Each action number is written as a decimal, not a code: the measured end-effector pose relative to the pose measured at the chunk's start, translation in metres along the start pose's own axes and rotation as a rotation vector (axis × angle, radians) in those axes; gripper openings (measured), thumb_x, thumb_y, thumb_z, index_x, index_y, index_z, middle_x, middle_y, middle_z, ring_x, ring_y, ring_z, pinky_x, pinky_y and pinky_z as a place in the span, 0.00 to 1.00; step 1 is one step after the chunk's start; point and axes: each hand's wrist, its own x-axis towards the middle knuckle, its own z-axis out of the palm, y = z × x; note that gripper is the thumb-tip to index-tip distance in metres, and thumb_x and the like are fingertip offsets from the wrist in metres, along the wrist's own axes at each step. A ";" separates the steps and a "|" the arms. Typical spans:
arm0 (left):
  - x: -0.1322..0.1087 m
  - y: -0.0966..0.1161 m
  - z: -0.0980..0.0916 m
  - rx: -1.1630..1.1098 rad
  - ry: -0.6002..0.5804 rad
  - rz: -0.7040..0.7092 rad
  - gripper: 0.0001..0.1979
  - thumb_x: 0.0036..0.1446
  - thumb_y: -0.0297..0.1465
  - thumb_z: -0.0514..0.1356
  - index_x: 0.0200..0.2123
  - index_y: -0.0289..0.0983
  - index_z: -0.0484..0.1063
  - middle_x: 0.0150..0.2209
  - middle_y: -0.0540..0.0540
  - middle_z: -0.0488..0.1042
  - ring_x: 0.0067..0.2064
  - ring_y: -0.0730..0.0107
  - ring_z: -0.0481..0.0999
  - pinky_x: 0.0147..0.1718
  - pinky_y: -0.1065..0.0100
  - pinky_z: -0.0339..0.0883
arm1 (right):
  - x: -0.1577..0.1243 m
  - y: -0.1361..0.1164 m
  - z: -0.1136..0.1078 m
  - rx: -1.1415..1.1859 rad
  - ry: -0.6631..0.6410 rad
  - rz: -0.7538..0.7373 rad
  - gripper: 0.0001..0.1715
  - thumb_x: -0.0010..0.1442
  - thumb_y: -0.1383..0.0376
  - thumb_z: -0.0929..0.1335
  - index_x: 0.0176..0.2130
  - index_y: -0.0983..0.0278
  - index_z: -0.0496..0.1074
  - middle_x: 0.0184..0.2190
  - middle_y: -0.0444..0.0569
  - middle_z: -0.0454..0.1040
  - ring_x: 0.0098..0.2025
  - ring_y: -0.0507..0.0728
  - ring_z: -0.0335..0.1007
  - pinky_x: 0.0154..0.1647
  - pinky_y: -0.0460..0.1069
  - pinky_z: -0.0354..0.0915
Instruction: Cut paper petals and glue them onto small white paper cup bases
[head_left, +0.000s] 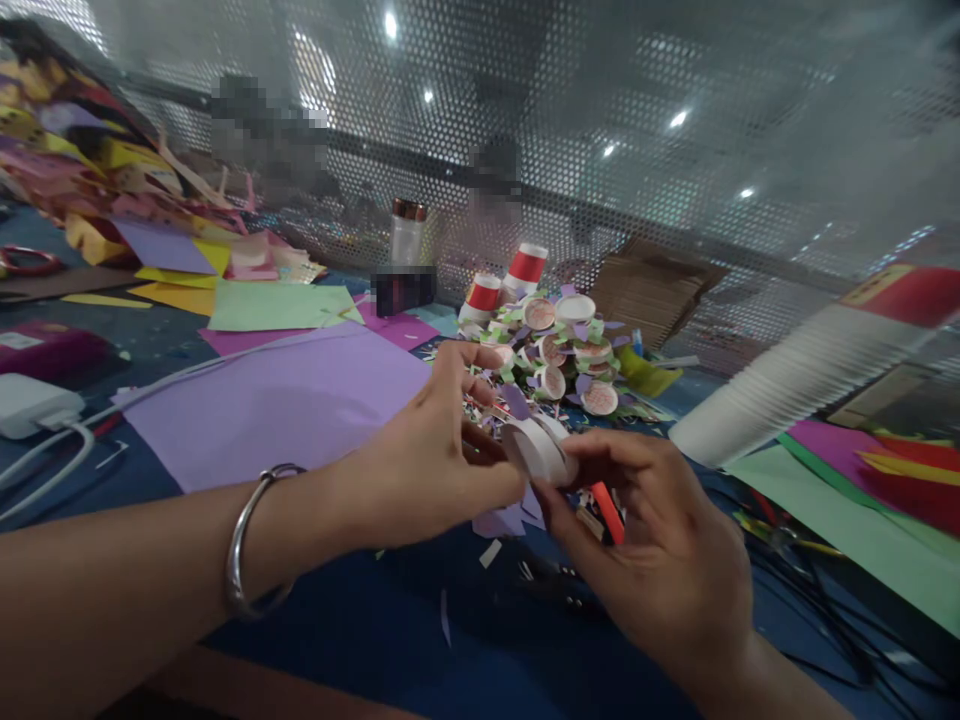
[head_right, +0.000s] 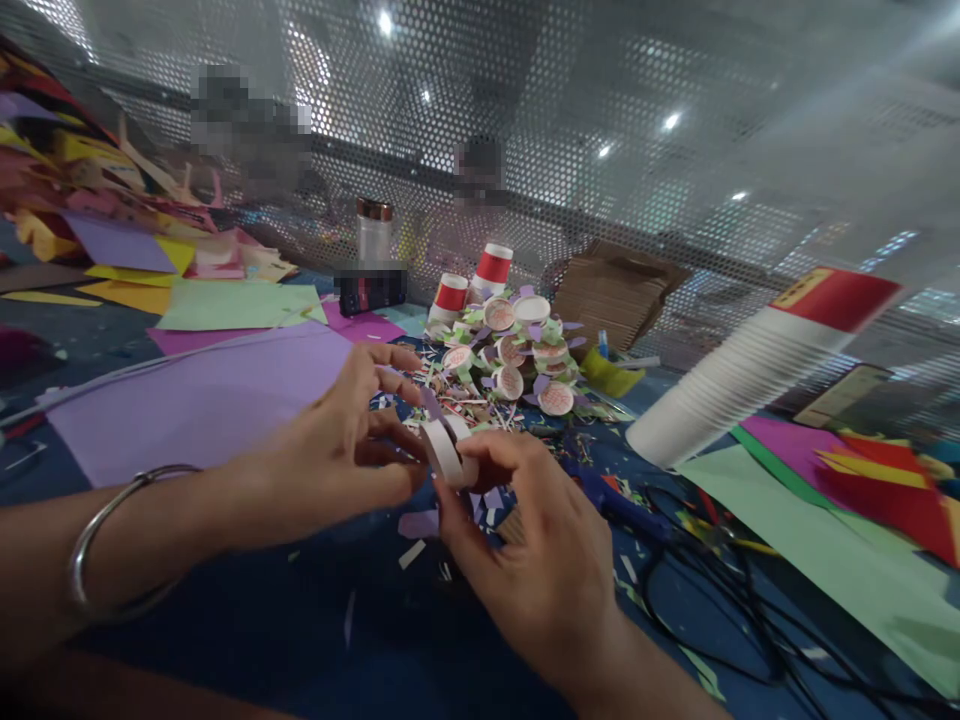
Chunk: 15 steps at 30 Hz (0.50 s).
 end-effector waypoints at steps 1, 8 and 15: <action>0.002 0.002 0.000 -0.090 0.009 -0.091 0.35 0.49 0.29 0.67 0.55 0.43 0.51 0.52 0.41 0.67 0.39 0.66 0.79 0.36 0.60 0.78 | 0.000 0.001 -0.001 -0.031 -0.003 -0.050 0.18 0.61 0.69 0.72 0.50 0.56 0.68 0.39 0.46 0.77 0.36 0.56 0.77 0.39 0.53 0.75; 0.006 0.004 0.004 -0.563 -0.253 -0.364 0.07 0.55 0.25 0.64 0.39 0.36 0.73 0.39 0.46 0.79 0.40 0.72 0.79 0.47 0.67 0.72 | 0.004 0.003 -0.006 -0.140 -0.068 -0.302 0.23 0.62 0.74 0.70 0.53 0.58 0.65 0.42 0.49 0.79 0.46 0.59 0.77 0.50 0.55 0.74; 0.005 0.005 0.002 -0.688 -0.278 -0.301 0.10 0.57 0.25 0.65 0.43 0.35 0.79 0.40 0.46 0.81 0.43 0.74 0.79 0.51 0.71 0.68 | 0.007 0.007 -0.010 -0.163 -0.044 -0.399 0.21 0.62 0.76 0.70 0.52 0.62 0.68 0.42 0.50 0.79 0.47 0.59 0.77 0.52 0.55 0.73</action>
